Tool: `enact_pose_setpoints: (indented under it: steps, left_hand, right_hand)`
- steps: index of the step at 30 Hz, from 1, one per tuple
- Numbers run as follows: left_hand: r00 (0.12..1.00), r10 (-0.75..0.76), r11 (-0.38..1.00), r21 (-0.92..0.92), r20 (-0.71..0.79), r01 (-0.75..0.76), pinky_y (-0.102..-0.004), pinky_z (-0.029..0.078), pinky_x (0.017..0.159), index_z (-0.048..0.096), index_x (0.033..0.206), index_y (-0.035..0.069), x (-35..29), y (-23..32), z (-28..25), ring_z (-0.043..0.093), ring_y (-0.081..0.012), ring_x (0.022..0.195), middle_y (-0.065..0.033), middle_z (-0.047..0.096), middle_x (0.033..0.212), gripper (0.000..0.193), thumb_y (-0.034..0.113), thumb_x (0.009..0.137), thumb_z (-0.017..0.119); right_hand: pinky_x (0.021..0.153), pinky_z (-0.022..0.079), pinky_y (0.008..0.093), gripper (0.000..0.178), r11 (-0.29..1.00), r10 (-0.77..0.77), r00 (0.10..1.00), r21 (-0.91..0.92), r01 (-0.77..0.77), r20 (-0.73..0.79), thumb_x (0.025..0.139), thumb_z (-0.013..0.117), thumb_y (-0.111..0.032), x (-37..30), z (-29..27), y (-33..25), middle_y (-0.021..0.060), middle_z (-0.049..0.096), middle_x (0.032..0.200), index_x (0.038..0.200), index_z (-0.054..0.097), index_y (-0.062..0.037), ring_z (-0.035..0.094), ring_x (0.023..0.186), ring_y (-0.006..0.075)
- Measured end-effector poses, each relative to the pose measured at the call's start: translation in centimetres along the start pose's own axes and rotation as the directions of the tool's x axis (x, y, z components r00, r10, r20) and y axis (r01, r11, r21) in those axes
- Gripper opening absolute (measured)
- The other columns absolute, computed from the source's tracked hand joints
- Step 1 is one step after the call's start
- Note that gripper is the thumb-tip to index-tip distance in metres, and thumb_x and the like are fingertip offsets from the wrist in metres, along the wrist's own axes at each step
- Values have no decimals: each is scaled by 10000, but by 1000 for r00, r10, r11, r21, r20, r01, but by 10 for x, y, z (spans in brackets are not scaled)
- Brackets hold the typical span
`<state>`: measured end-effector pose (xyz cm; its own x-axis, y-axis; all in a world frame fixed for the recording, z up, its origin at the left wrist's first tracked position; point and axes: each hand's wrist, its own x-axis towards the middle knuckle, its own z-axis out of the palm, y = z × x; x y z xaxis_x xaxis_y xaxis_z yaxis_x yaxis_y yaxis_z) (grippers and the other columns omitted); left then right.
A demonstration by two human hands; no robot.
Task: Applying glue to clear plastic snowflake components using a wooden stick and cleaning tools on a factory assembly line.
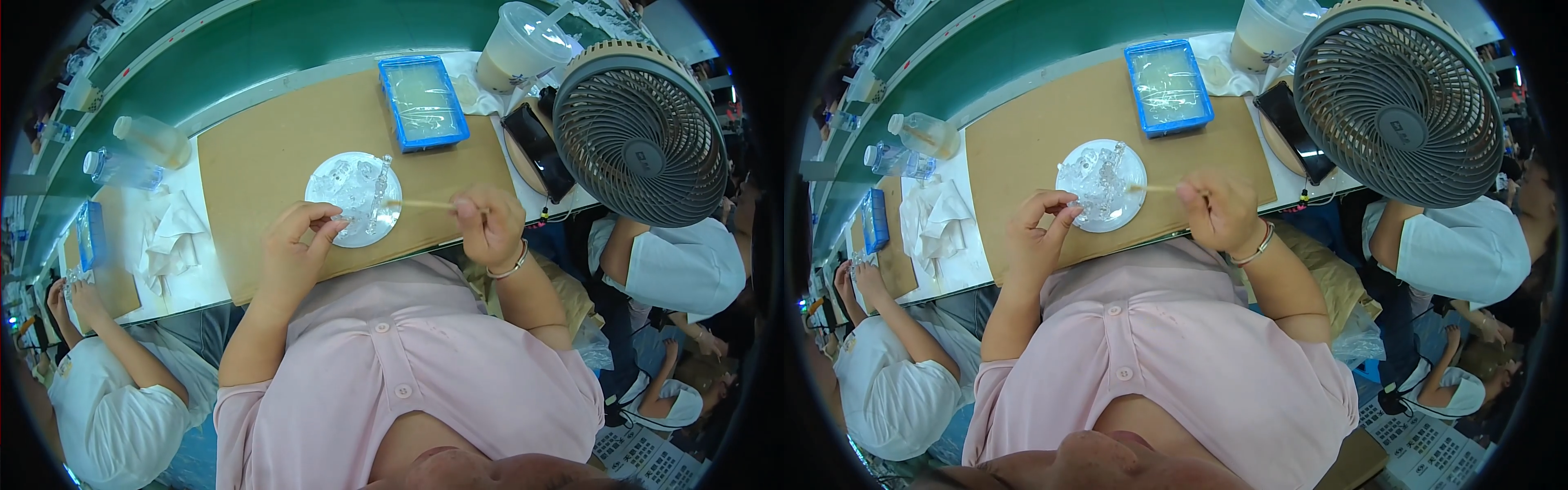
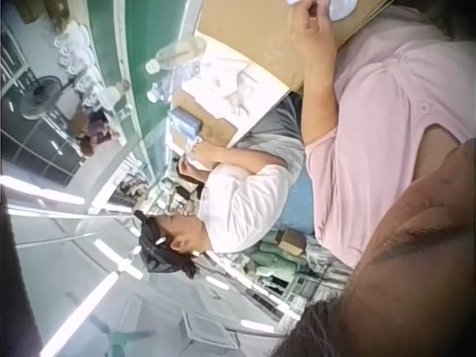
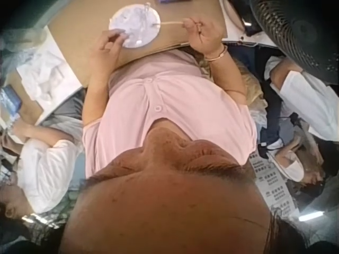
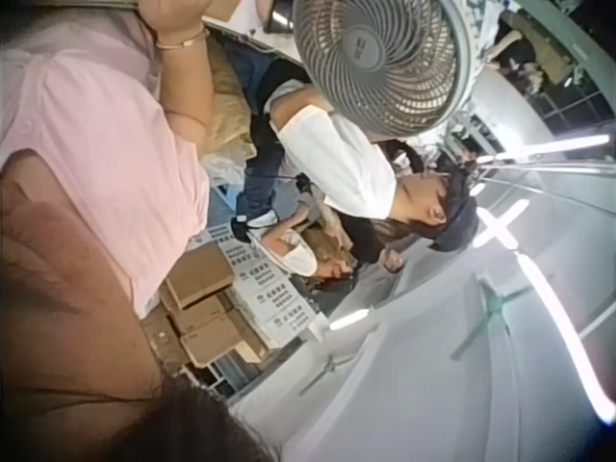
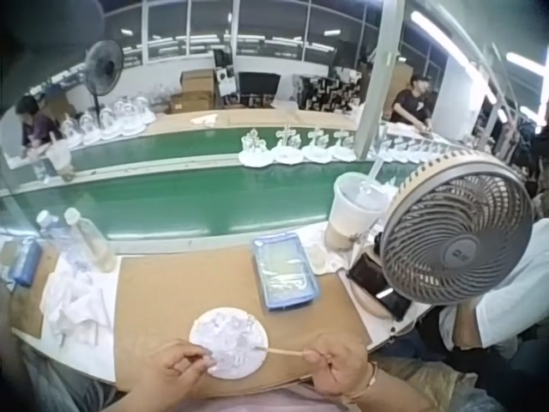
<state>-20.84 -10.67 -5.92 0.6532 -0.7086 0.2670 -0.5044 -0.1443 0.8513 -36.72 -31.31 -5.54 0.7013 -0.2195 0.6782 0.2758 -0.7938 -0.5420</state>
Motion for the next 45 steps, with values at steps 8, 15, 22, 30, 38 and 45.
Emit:
enact_pose_setpoints:
  steps: [8, 15, 22, 30, 38, 45]
  left_hand:
    - [1000, -14, 999, -35, 16, 15, -263, 519, 635, 663, 864, 14, -3, 5, 2, 646, -165, 702, -86, 666, 819, 118, 25, 768, 731]
    - [1000, 11, 1000, -5, 19, -11, -267, 523, 624, 665, 852, 20, -3, 10, 9, 654, -174, 687, -84, 668, 801, 115, 43, 767, 738]
    - [999, 25, 1000, 6, 47, -25, -246, 522, 631, 671, 865, -1, -6, 8, 13, 649, -152, 700, -89, 667, 799, 137, 21, 757, 753]
    - [1000, 19, 1000, 22, 25, -19, -271, 527, 610, 669, 836, 24, -7, 11, 14, 663, -179, 678, -85, 668, 776, 119, 57, 756, 751]
    - [999, 42, 998, 43, 34, -44, -278, 510, 603, 652, 832, 21, -6, 12, 16, 645, -184, 666, -82, 654, 771, 120, 45, 759, 744]
    - [994, 105, 993, 53, 26, -106, -287, 501, 595, 641, 825, 24, -6, 8, 16, 632, -197, 672, -78, 640, 762, 131, 43, 752, 747]
  right_hand:
    - [497, 445, 264, 112, 999, 39, 997, -28, -37, 66, 914, 541, -49, -2, -7, -1, 85, 603, 641, 806, 544, -21, 585, 513, 186]
    - [503, 455, 283, 119, 995, 60, 998, -81, -58, 22, 905, 542, -43, -5, -7, -3, 97, 597, 646, 790, 525, -19, 590, 527, 215]
    - [536, 478, 301, 61, 1000, -26, 996, 16, 24, 85, 875, 562, -38, -20, 0, -16, 101, 617, 696, 819, 550, -19, 609, 573, 247]
    - [521, 476, 295, 84, 999, -31, 997, 36, 29, 73, 901, 552, -61, -25, -9, -17, 91, 610, 680, 827, 545, -23, 596, 540, 234]
    - [499, 449, 264, 129, 996, 76, 994, -45, -80, -76, 919, 548, -63, -11, 3, 14, 81, 594, 646, 798, 536, -21, 579, 518, 183]
    - [501, 447, 259, 106, 997, 30, 1000, -74, -29, 2, 904, 555, -40, -20, -10, -12, 82, 608, 660, 801, 543, -20, 576, 521, 181]
